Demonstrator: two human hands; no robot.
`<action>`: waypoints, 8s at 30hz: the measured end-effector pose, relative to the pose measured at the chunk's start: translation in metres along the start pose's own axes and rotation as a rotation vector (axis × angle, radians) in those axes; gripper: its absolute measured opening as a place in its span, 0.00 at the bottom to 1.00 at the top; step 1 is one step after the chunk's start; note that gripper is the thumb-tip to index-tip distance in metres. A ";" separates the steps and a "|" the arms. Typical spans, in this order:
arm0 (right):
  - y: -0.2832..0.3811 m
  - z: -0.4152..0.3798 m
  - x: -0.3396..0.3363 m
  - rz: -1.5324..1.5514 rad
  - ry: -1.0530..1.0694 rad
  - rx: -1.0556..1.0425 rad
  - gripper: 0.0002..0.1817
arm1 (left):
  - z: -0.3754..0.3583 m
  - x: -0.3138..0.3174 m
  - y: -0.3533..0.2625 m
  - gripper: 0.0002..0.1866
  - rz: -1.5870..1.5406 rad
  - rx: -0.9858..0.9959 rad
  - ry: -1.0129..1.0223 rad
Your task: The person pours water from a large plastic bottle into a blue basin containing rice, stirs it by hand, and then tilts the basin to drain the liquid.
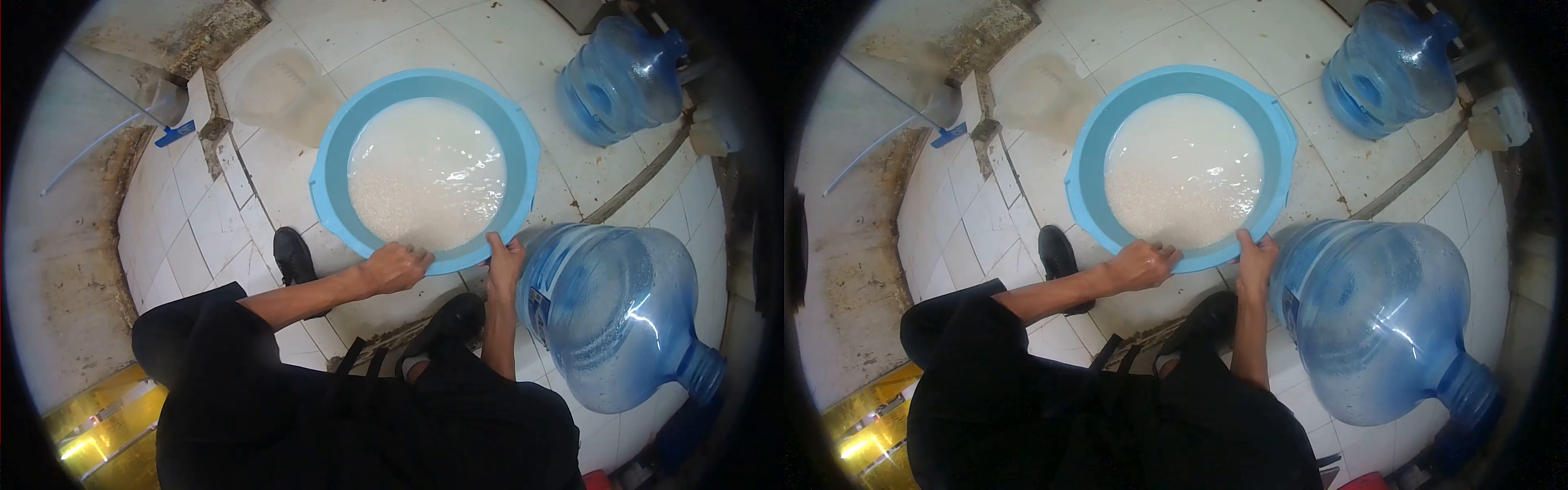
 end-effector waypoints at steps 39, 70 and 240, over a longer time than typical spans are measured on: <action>0.079 -0.065 -0.002 0.050 0.054 -0.094 0.04 | -0.005 -0.084 -0.014 0.08 -0.202 -0.007 -0.011; 0.131 -0.066 0.050 0.171 0.301 -0.103 0.08 | 0.017 -0.154 0.049 0.11 -0.244 -0.089 0.057; 0.138 -0.096 0.067 0.324 0.406 -0.011 0.13 | 0.020 -0.178 0.087 0.07 -0.455 -0.066 -0.110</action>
Point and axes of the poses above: each hand's wrist, its own z-axis towards the middle knuckle, its own x-axis out of the palm, y = z × x, the point moved 5 cm from there along z, towards the middle knuckle, and after that the axes turned 8 degrees about -y, right-handed, at the moved point
